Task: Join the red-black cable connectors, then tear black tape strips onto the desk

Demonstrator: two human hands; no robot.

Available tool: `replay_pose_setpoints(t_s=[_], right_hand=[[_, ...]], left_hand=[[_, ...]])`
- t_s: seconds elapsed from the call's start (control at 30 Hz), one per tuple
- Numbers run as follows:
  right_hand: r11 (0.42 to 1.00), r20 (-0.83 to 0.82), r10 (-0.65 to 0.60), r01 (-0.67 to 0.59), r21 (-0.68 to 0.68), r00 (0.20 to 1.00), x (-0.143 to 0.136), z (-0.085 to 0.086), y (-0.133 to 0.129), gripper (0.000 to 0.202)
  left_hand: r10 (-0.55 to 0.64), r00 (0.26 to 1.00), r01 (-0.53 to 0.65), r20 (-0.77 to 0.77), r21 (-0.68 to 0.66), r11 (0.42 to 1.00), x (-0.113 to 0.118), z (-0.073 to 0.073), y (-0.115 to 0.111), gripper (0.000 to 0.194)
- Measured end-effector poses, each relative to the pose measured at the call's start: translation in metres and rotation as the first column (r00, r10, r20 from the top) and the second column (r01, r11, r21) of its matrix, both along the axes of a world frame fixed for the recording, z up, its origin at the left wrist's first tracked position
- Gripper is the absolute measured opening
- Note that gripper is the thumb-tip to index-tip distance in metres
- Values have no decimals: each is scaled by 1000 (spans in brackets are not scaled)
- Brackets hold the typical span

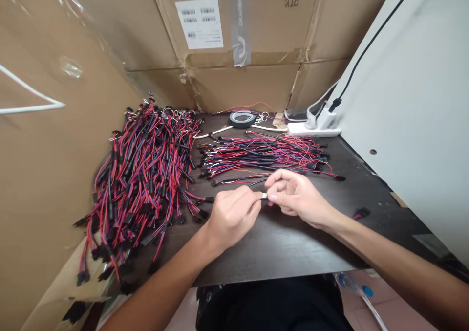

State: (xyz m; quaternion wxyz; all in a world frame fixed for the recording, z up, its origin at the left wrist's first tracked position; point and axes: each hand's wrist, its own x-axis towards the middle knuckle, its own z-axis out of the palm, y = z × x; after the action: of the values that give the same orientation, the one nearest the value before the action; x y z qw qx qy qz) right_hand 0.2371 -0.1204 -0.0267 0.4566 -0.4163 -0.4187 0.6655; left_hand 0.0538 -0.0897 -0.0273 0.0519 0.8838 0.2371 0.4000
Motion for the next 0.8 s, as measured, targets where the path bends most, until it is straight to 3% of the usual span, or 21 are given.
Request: replay_pose_setpoints(t_s=[0.1, 0.27, 0.4, 0.47, 0.63, 0.8], right_hand=[[998, -61, 12, -15, -57, 998, 1, 1, 1, 50], [998, -49, -70, 70, 1, 996, 0, 2, 0, 47], [976, 32, -176, 170, 136, 984, -1, 1, -1, 41], [956, 88, -222, 198, 217, 971, -1, 1, -2, 37], [896, 197, -284, 187, 402, 938, -1, -1, -6, 28], [819, 241, -302, 122, 561, 922, 0, -7, -10, 27]], left_hand=[[24, 999, -23, -40, 27, 999, 0, -1, 0, 22], [50, 998, -50, -25, 5, 999, 3, -2, -2, 18], [104, 995, -102, -4, -271, 957, 8, 2, -3, 18], [94, 996, -88, -9, -433, 897, 10, 6, -3, 15], [13, 1000, 5, 23, -665, 747, 11, 16, 2, 13], [47, 989, 103, 138, -892, 440, 11, 21, 4, 6]])
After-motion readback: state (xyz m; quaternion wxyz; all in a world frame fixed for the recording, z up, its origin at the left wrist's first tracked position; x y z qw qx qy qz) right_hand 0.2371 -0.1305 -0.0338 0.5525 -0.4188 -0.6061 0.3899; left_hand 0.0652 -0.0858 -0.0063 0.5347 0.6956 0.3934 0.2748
